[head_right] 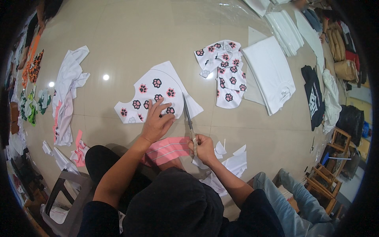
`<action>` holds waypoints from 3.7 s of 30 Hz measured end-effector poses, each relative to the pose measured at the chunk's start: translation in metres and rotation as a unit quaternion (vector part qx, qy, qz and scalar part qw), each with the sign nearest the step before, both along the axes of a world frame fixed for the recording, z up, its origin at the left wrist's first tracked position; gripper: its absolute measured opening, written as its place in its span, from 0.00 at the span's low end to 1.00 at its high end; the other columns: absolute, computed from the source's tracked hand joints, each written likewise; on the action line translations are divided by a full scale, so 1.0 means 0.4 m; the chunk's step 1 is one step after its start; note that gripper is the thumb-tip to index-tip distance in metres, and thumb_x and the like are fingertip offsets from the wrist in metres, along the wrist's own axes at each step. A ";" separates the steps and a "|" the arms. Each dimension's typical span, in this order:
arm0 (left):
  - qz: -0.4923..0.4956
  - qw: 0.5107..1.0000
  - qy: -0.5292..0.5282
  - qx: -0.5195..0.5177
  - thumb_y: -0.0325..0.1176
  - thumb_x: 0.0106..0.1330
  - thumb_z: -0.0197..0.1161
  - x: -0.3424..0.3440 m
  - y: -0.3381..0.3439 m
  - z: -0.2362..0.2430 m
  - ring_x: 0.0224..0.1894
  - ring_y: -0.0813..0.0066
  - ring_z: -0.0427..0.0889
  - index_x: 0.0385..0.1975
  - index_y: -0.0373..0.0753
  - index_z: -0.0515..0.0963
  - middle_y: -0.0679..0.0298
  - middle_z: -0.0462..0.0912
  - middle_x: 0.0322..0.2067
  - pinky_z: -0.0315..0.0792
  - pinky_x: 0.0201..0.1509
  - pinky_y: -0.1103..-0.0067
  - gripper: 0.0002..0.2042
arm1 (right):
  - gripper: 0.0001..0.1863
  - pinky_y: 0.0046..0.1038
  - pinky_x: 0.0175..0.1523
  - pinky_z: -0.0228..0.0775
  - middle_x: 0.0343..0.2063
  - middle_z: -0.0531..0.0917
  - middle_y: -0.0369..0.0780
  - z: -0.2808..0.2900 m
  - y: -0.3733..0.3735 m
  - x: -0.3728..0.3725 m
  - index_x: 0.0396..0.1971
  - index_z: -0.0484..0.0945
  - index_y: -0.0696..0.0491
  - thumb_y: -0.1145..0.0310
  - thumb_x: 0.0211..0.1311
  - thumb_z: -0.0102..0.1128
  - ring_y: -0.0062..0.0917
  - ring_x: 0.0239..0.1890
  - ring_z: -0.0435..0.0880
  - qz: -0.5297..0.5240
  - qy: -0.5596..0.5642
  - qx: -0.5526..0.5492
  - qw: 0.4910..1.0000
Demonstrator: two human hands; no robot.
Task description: The person uses shears to cut a white fabric piece with a paw print pattern along a pre-drawn outline. The person holds the fabric steady with one hand while cutting with the other, gradually separating the shaped piece from the surrounding material.
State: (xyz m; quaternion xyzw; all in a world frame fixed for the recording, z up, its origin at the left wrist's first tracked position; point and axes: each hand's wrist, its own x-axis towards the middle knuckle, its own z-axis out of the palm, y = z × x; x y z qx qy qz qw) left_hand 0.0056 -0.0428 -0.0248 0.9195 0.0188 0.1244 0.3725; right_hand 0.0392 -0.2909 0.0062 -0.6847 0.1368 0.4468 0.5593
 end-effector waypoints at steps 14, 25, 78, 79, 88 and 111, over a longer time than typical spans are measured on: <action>-0.006 1.000 0.001 -0.001 0.34 0.63 0.74 0.001 0.003 0.005 0.72 0.47 0.67 0.38 0.47 0.84 0.63 0.78 0.59 0.52 0.77 0.38 0.07 | 0.07 0.20 0.23 0.66 0.19 0.81 0.32 -0.002 0.001 -0.001 0.29 0.79 0.56 0.74 0.63 0.71 0.13 0.17 0.76 0.001 0.003 0.012 1.000; -0.017 1.000 0.005 -0.014 0.33 0.63 0.73 -0.001 0.007 0.002 0.73 0.45 0.66 0.38 0.45 0.84 0.61 0.78 0.60 0.50 0.75 0.34 0.07 | 0.07 0.21 0.25 0.68 0.21 0.82 0.34 -0.001 -0.012 -0.003 0.30 0.81 0.57 0.72 0.62 0.72 0.14 0.18 0.77 0.010 0.001 0.005 1.000; 0.018 1.000 0.009 -0.003 0.41 0.61 0.74 -0.014 0.011 0.010 0.72 0.45 0.66 0.39 0.44 0.82 0.55 0.75 0.61 0.48 0.76 0.36 0.12 | 0.07 0.21 0.26 0.69 0.21 0.81 0.33 0.021 -0.021 -0.032 0.29 0.80 0.57 0.71 0.62 0.70 0.14 0.20 0.77 0.028 0.006 -0.025 0.999; 0.046 0.999 0.008 -0.003 0.41 0.60 0.75 -0.004 -0.008 0.008 0.72 0.45 0.65 0.40 0.44 0.81 0.55 0.74 0.62 0.47 0.76 0.36 0.13 | 0.08 0.21 0.26 0.69 0.21 0.81 0.34 0.025 -0.019 -0.031 0.28 0.80 0.56 0.71 0.62 0.70 0.14 0.21 0.78 0.031 0.007 -0.031 0.999; 0.047 0.996 0.030 0.065 0.38 0.64 0.72 0.001 -0.047 -0.001 0.73 0.51 0.63 0.41 0.48 0.83 0.60 0.74 0.61 0.48 0.76 0.35 0.09 | 0.10 0.20 0.25 0.66 0.20 0.80 0.31 -0.025 -0.010 -0.028 0.28 0.78 0.55 0.71 0.63 0.73 0.12 0.20 0.75 0.016 -0.024 -0.001 1.000; 0.037 0.998 0.010 0.044 0.36 0.65 0.71 -0.005 -0.041 -0.014 0.71 0.50 0.66 0.40 0.47 0.83 0.62 0.77 0.58 0.50 0.76 0.35 0.07 | 0.09 0.18 0.23 0.66 0.21 0.80 0.30 -0.020 0.018 -0.037 0.29 0.79 0.54 0.70 0.64 0.73 0.12 0.18 0.75 -0.028 0.010 0.019 0.999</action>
